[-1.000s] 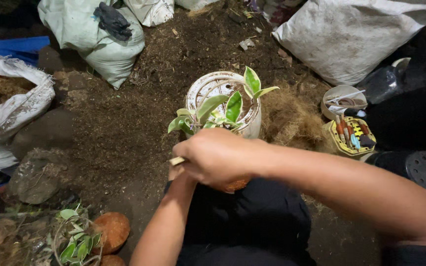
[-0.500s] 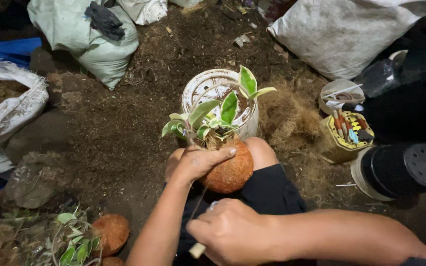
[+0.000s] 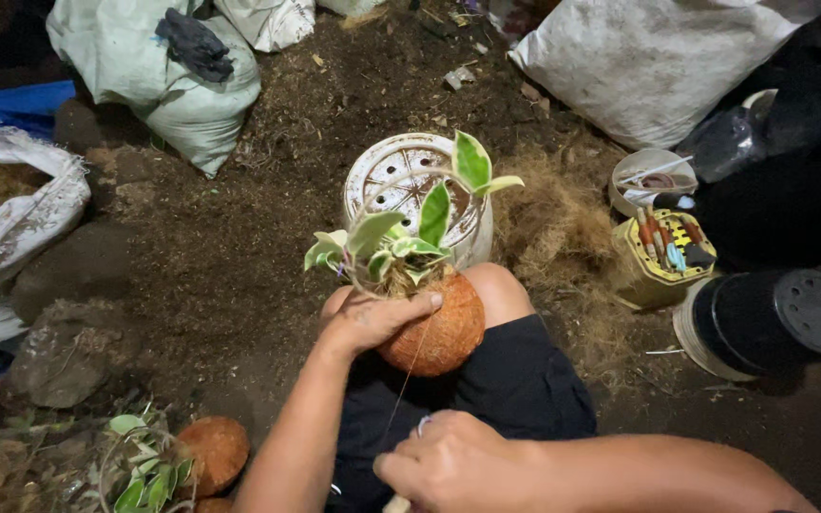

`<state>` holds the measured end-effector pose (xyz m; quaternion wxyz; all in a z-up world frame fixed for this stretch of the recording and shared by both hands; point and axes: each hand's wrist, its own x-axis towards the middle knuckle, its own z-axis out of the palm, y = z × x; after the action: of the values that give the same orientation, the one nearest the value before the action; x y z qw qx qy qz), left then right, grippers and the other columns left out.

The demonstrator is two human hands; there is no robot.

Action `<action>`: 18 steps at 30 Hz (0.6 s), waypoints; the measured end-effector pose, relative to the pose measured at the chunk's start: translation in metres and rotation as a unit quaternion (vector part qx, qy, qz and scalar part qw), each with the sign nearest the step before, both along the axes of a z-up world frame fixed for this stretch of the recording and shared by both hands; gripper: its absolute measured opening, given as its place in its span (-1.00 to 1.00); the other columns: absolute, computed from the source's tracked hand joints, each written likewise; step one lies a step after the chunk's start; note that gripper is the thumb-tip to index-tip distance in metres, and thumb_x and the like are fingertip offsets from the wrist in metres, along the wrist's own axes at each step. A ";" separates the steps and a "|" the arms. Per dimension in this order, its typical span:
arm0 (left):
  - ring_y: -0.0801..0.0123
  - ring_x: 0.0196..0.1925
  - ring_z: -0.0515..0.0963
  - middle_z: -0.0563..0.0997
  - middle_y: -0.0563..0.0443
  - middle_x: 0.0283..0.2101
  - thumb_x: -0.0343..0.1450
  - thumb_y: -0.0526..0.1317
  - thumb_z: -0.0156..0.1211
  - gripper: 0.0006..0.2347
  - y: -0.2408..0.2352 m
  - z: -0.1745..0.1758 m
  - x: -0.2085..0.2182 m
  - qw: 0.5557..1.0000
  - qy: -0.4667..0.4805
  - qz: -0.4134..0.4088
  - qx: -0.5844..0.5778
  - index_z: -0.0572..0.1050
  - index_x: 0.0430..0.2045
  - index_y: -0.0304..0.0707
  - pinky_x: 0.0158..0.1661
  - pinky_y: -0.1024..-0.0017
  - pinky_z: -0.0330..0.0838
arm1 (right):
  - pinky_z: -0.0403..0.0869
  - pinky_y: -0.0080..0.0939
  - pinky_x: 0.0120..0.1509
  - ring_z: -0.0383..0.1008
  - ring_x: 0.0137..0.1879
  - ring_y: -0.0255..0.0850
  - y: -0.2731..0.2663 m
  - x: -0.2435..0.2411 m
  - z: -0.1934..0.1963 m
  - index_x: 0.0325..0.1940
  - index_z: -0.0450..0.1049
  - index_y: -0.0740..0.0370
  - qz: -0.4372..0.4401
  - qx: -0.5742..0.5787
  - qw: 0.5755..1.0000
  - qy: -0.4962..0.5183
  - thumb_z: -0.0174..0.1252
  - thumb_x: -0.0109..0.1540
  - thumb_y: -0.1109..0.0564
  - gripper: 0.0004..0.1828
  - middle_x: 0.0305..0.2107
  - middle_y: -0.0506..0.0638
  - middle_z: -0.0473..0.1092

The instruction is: The person secures a small potted plant into a hollowed coconut shell using twine. They wrap and tie the twine around the coconut and plant base to hold it in place, adjusting the leaves and twine as needed.

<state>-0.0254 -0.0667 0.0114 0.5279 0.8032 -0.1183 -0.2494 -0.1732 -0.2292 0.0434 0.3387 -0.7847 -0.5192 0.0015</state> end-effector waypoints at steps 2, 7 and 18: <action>0.25 0.12 0.64 0.67 -0.07 0.12 0.26 0.18 0.26 -0.40 0.002 -0.011 0.000 0.999 0.026 0.019 -0.019 0.56 0.08 -0.24 0.13 0.40 0.45 | 0.44 -0.04 -0.27 0.46 -0.39 -0.03 0.007 0.001 -0.003 -0.22 0.42 0.28 -0.006 -0.003 1.000 0.015 0.31 -0.02 0.11 -0.64 -0.53 0.02 0.39; 0.26 0.18 0.58 0.64 -0.04 0.15 0.37 0.25 0.11 -0.41 -0.009 -0.014 -0.002 0.999 -0.024 0.040 0.004 0.55 0.10 -0.23 0.19 0.38 0.36 | 0.42 -0.07 -0.32 0.45 -0.45 -0.08 0.031 0.001 -0.006 -0.13 0.47 0.36 -0.046 0.000 0.997 -0.055 0.31 0.00 0.14 -0.60 -0.55 0.01 0.38; 0.20 -0.04 0.65 0.70 -0.03 -0.06 0.26 0.11 0.32 -0.57 0.031 0.000 0.003 0.980 -0.049 -0.175 0.076 0.64 -0.10 -0.13 0.00 0.29 0.51 | 0.41 -0.05 -0.34 0.44 -0.46 -0.06 0.063 0.020 -0.010 -0.18 0.46 0.36 -0.056 0.034 0.996 -0.055 0.24 0.04 0.17 -0.68 -0.56 0.03 0.37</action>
<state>-0.0227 -0.0354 0.0112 0.4074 0.8192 -0.2634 -0.3059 -0.1531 -0.1657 0.0335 0.3353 -0.7993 -0.4924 -0.0785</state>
